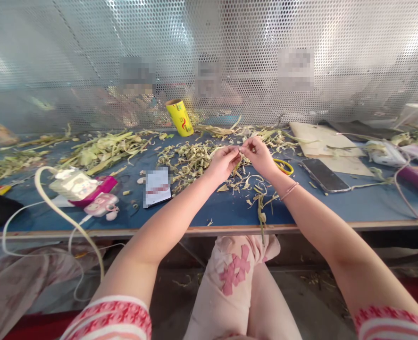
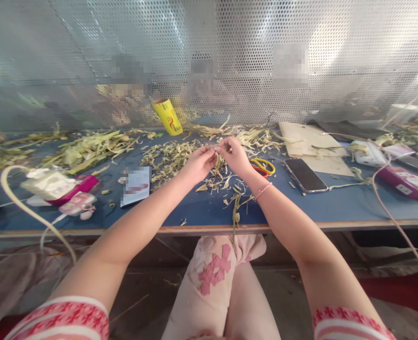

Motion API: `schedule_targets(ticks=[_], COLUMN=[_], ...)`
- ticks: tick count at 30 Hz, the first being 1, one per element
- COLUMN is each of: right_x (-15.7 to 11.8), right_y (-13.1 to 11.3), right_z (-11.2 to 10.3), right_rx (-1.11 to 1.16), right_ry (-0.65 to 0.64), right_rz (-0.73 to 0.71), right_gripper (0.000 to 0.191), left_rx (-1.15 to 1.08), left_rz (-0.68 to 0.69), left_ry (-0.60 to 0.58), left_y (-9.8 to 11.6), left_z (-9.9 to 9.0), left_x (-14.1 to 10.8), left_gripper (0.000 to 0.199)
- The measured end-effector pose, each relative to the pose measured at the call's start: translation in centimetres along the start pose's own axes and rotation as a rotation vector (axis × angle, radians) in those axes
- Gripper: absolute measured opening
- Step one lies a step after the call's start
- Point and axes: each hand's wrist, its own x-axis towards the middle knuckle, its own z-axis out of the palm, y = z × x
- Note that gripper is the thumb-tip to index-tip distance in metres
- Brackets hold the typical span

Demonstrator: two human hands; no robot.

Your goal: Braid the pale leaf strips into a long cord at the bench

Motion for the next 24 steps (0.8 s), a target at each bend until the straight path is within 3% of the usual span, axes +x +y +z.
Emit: schedule_targets(ticks=[7, 12, 16, 19, 24], right_x=[-0.13, -0.3, -0.13, -0.01, -0.22], right_y=[0.07, -0.02, 0.32, 0.39, -0.51], right_z=[0.41, 0.71, 0.74, 0.5, -0.05], right_rx=[0.096, 0.167, 0.182, 0.124, -0.091], right_ry=[0.016, 0.027, 0.117, 0.118, 0.047], right_rz=[0.051, 0.125, 0.169, 0.206, 0.087], right_gripper=[0.031, 0.038, 0.037, 0.037, 0.035], left_rx=[0.105, 0.156, 0.197, 0.26, 0.423], left_rz=[0.037, 0.084, 0.124, 0.176, 0.253], left_ry=[-0.028, 0.025, 0.059, 0.053, -0.009], left_y=[0.08, 0.1, 0.02, -0.25, -0.82], left_z=[0.42, 0.55, 0.41, 0.1, -0.37], left_x=[-0.52, -0.71, -0.55, -0.39, -0.3], left_gripper=[0.018, 0.019, 0.017, 0.014, 0.013])
